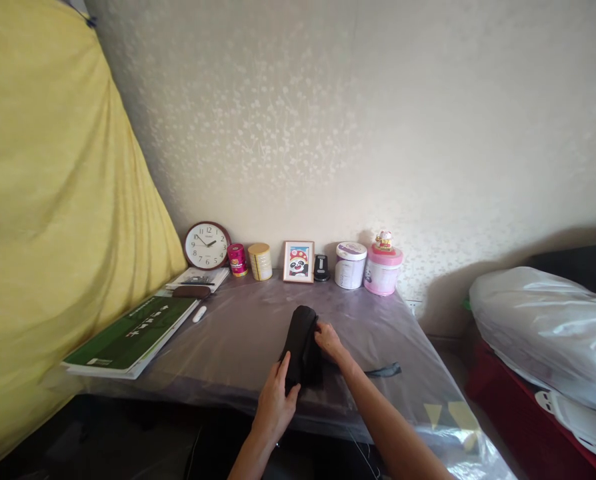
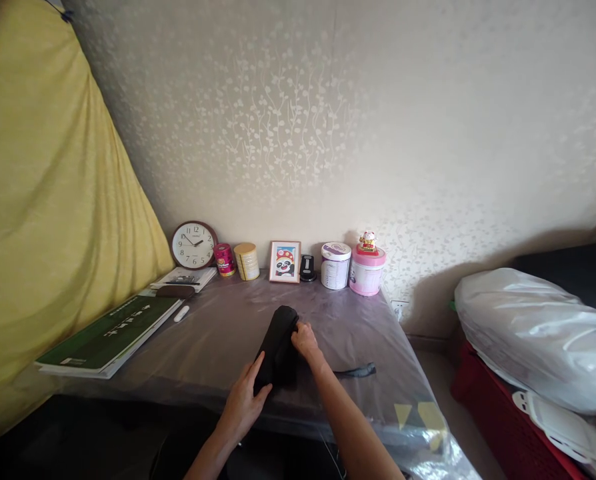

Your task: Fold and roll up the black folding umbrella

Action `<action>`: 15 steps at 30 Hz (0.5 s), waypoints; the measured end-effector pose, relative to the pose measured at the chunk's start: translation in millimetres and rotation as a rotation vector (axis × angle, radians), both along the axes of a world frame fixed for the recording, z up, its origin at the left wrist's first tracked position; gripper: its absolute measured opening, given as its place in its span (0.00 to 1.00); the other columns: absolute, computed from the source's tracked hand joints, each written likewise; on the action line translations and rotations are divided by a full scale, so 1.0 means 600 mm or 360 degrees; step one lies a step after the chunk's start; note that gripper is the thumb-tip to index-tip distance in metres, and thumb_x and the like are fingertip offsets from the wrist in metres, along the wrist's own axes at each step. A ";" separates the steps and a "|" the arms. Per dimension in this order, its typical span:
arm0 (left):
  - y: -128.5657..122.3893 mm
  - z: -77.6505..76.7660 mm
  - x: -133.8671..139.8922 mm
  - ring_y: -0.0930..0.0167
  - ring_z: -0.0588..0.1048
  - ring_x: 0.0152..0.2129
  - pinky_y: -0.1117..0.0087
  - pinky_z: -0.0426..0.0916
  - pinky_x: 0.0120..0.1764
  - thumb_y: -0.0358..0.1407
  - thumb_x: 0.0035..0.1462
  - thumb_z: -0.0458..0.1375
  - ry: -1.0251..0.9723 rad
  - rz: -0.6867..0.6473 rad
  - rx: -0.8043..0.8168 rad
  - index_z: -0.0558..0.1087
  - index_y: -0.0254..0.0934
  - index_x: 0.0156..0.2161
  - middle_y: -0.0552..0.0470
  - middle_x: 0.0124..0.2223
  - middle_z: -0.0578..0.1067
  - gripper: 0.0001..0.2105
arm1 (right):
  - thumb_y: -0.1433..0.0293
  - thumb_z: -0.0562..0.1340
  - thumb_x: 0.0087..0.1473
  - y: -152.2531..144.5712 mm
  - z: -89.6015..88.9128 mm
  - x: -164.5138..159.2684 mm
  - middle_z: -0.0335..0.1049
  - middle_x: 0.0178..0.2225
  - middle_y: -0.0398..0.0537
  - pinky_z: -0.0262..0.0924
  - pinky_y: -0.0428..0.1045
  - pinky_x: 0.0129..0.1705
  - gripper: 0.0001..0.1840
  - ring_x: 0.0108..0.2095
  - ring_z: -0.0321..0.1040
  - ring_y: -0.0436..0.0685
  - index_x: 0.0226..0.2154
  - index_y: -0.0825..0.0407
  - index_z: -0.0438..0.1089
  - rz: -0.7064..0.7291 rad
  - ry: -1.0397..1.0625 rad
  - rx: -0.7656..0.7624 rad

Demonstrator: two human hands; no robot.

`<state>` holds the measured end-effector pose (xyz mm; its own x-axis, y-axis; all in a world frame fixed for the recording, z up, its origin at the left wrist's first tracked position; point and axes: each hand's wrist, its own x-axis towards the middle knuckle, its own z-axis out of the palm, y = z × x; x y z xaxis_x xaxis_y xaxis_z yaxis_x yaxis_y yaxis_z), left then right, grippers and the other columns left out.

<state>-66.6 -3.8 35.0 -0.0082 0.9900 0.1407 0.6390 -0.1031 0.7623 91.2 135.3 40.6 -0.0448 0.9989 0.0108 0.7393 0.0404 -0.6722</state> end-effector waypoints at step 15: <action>-0.005 0.009 0.004 0.68 0.66 0.50 0.68 0.60 0.51 0.33 0.52 0.48 0.0185 0.0004 -0.0033 0.50 0.40 0.61 0.47 0.55 0.63 0.29 | 0.78 0.53 0.48 -0.018 0.019 -0.001 0.73 0.34 0.51 0.55 0.46 0.44 0.13 0.42 0.67 0.57 0.28 0.53 0.73 -0.0101 -0.0033 0.0015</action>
